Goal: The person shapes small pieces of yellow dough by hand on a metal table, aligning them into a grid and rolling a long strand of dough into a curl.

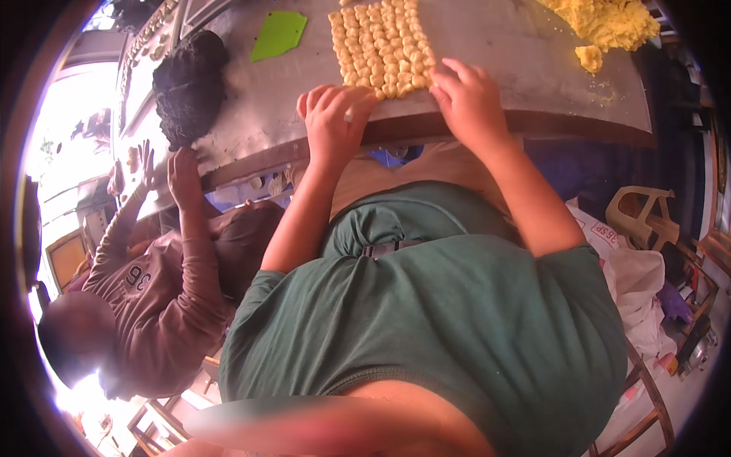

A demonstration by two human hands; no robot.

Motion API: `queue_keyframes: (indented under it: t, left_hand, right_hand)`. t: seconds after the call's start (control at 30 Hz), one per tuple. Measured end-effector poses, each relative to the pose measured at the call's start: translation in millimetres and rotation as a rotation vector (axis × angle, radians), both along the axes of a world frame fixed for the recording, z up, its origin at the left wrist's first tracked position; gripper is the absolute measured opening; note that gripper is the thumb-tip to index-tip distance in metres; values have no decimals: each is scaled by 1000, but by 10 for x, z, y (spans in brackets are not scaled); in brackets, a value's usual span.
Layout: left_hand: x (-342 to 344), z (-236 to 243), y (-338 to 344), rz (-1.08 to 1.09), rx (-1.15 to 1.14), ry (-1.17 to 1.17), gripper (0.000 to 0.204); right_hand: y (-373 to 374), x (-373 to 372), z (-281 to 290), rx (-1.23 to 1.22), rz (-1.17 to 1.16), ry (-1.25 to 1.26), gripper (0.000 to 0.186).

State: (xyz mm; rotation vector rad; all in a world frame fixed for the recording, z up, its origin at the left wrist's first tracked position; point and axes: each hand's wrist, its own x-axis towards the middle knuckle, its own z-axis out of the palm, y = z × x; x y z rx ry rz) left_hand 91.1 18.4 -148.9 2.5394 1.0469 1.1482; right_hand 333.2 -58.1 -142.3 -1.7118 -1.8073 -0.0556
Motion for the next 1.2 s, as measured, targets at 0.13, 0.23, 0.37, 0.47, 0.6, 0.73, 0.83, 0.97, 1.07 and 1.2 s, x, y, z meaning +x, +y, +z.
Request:
queue_keyframes:
  t: [0.13, 0.23, 0.37, 0.47, 0.6, 0.73, 0.83, 0.97, 1.07, 1.2]
  left_hand:
    - [1, 100, -80, 21, -98, -17, 34]
    - [-6, 18, -30, 29, -109, -14, 47]
    - [22, -22, -27, 76, -120, -5, 43]
    - [-8, 5, -63, 71, -124, -9, 37]
    - [-49, -107, -35, 19, -177, 50, 34]
    - [-83, -169, -1, 24, -92, 51, 25]
    - [71, 9, 46, -16, 25, 102, 10]
    - [-33, -171, 38, 10, 10, -61, 12]
    - [-63, -84, -2, -14, 51, -91, 13]
    - [-91, -51, -1, 24, 28, -81, 13]
  right_hand:
    - [58, -265, 140, 134, 132, 182, 31]
    - [170, -496, 104, -251, 278, 637, 40]
    - [355, -641, -51, -259, 250, 691, 27]
    - [308, -665, -148, -172, 223, 886, 20]
    - [325, -679, -61, 17, 285, 610, 20]
    - [312, -725, 9, -144, 292, 622, 24]
    - [279, -612, -88, 20, 251, 537, 17]
    - [264, -680, -160, 34, 285, 563, 14]
    - [287, -618, -237, -40, 194, 673, 19]
    - [381, -209, -86, -23, 282, 858, 24]
